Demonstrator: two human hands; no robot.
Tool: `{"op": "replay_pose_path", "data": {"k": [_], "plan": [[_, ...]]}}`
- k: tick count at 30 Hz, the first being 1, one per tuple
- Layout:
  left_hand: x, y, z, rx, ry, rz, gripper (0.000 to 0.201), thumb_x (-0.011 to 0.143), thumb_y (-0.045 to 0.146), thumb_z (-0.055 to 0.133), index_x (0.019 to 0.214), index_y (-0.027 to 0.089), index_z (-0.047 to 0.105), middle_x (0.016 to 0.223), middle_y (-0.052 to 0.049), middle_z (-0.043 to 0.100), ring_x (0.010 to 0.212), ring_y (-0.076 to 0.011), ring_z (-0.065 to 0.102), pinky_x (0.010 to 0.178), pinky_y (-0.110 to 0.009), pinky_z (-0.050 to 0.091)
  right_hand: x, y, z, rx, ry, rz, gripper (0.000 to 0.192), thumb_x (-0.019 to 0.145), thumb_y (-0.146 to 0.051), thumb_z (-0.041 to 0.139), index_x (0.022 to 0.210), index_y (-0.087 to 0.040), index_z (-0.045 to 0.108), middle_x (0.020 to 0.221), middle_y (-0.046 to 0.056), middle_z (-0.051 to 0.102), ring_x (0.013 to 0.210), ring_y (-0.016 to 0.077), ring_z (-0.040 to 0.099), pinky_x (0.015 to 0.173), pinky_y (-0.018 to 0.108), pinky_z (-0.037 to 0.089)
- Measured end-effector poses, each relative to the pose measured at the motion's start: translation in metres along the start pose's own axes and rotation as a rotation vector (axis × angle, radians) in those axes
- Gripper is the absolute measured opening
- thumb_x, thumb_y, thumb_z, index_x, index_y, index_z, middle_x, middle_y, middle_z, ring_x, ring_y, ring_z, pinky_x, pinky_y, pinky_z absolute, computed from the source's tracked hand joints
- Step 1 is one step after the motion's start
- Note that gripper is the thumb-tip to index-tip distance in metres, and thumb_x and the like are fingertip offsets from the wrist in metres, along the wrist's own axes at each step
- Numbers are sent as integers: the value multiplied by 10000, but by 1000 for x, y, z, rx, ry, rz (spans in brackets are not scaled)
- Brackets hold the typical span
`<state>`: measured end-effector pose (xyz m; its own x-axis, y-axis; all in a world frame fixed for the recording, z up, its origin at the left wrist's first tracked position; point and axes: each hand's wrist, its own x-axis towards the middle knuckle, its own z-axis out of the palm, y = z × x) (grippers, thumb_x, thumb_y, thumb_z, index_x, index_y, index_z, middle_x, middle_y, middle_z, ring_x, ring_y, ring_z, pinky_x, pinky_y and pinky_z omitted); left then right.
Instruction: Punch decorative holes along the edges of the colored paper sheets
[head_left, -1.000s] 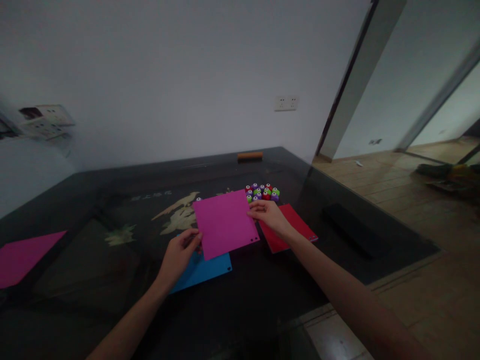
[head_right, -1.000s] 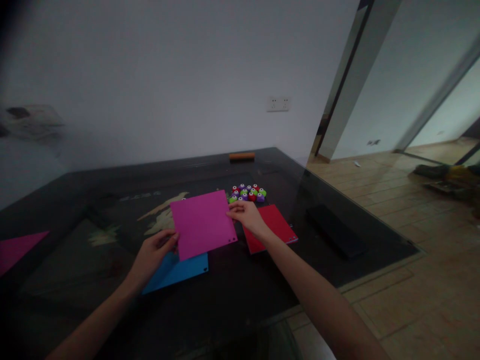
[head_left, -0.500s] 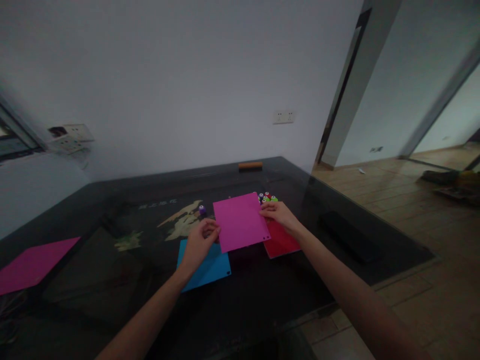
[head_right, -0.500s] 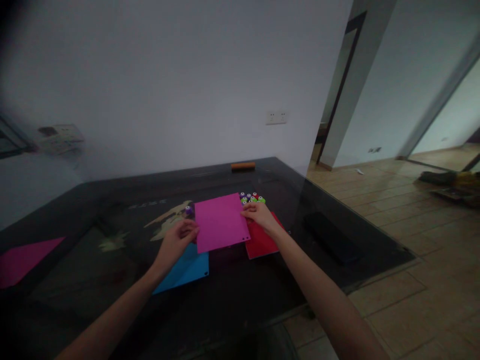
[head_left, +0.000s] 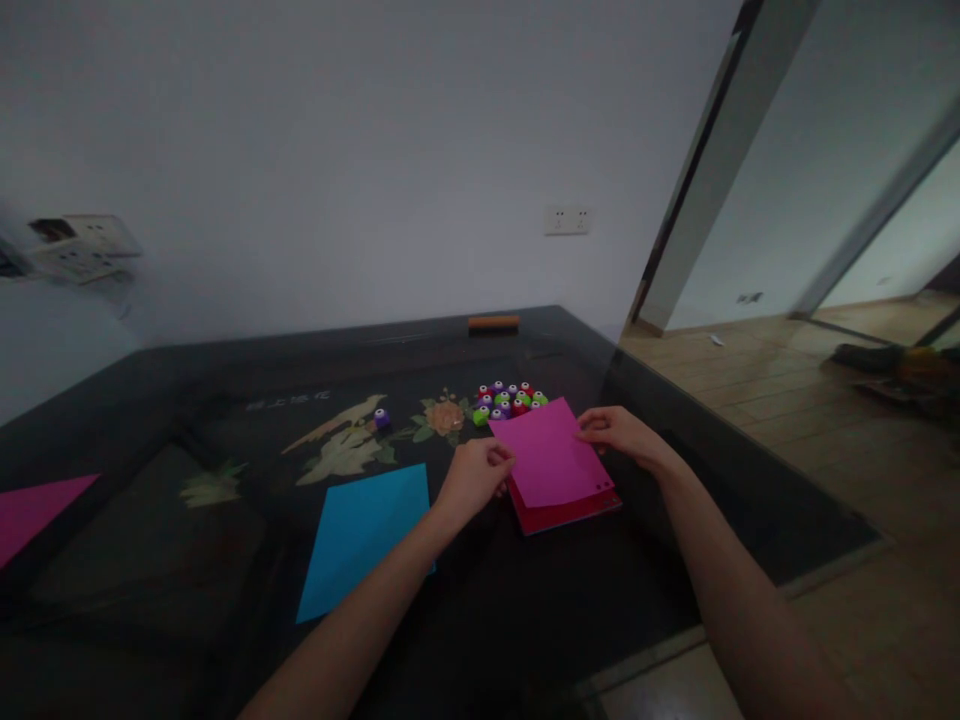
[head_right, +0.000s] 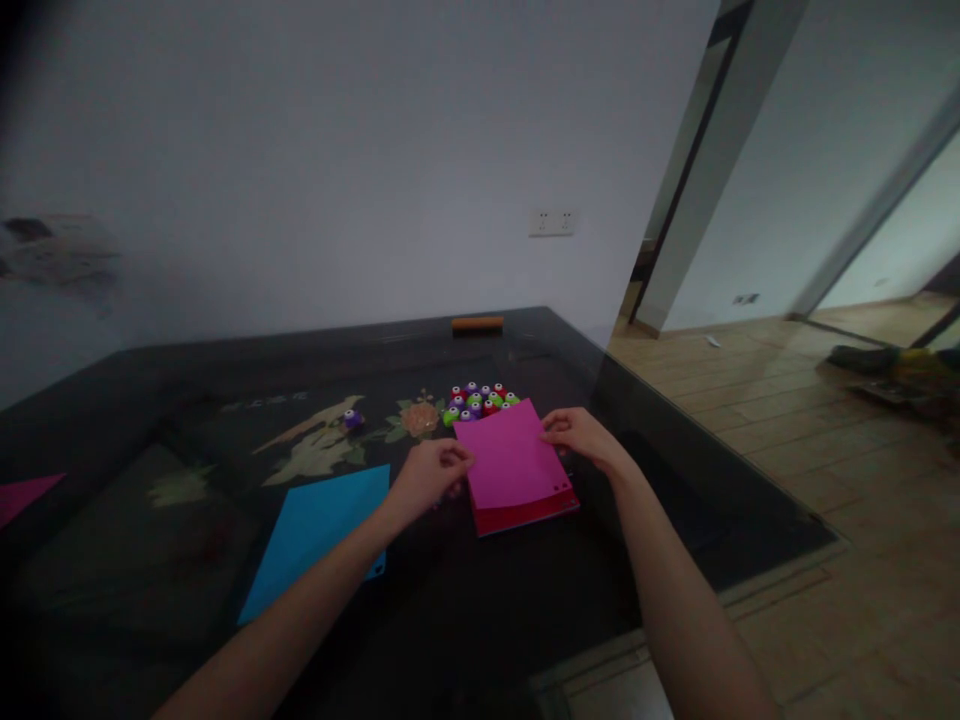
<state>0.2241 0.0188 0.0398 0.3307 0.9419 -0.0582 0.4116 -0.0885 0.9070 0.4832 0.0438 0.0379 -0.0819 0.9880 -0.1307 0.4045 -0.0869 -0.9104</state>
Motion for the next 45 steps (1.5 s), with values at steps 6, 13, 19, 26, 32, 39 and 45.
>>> {"op": "replay_pose_path", "data": {"k": [6,13,19,26,32,39,45], "plan": [[1,-19,10,152,-57,-17,78,774,171,550,795,152,623,598,8,621,481,-106,588,484,-211,472,4,9,-3,-161,-37,87,223,626,-280,708,742,-109,624,539,-1,594,466,93,510,452,209,391],[-2,-14,12,372,-83,16,121,765,145,547,794,170,662,704,-32,688,597,-145,633,586,-248,467,3,14,-2,-177,-88,136,157,637,-225,695,704,-119,601,496,-2,584,453,109,544,431,208,406],[-6,-11,15,496,-82,58,154,777,151,529,836,182,668,787,-48,706,692,-167,645,619,-257,455,3,13,-1,-199,-84,157,129,639,-188,688,699,-122,596,486,-8,581,451,107,552,421,195,397],[-7,-14,16,561,-74,104,167,783,148,512,861,200,650,771,-29,700,690,-162,636,598,-247,432,4,14,-1,-220,-95,169,136,638,-189,691,696,-130,583,472,-14,571,443,102,543,424,196,404],[-7,-11,16,599,-72,107,170,800,149,491,874,201,635,813,-32,702,733,-161,643,626,-243,440,5,18,-2,-210,-102,156,145,640,-191,689,695,-136,567,472,-22,560,430,91,519,425,197,399],[-11,-7,18,668,-95,87,169,831,182,473,933,215,604,852,-51,691,754,-174,646,640,-252,448,6,20,-3,-234,-101,161,168,653,-187,683,749,-139,553,483,-28,561,442,105,545,440,204,413],[-10,-5,18,716,-118,70,187,835,185,470,979,216,585,887,-65,687,782,-188,646,669,-272,458,5,18,-3,-403,-44,143,246,667,-157,675,871,-140,538,483,-33,568,426,105,532,416,196,379]]}}
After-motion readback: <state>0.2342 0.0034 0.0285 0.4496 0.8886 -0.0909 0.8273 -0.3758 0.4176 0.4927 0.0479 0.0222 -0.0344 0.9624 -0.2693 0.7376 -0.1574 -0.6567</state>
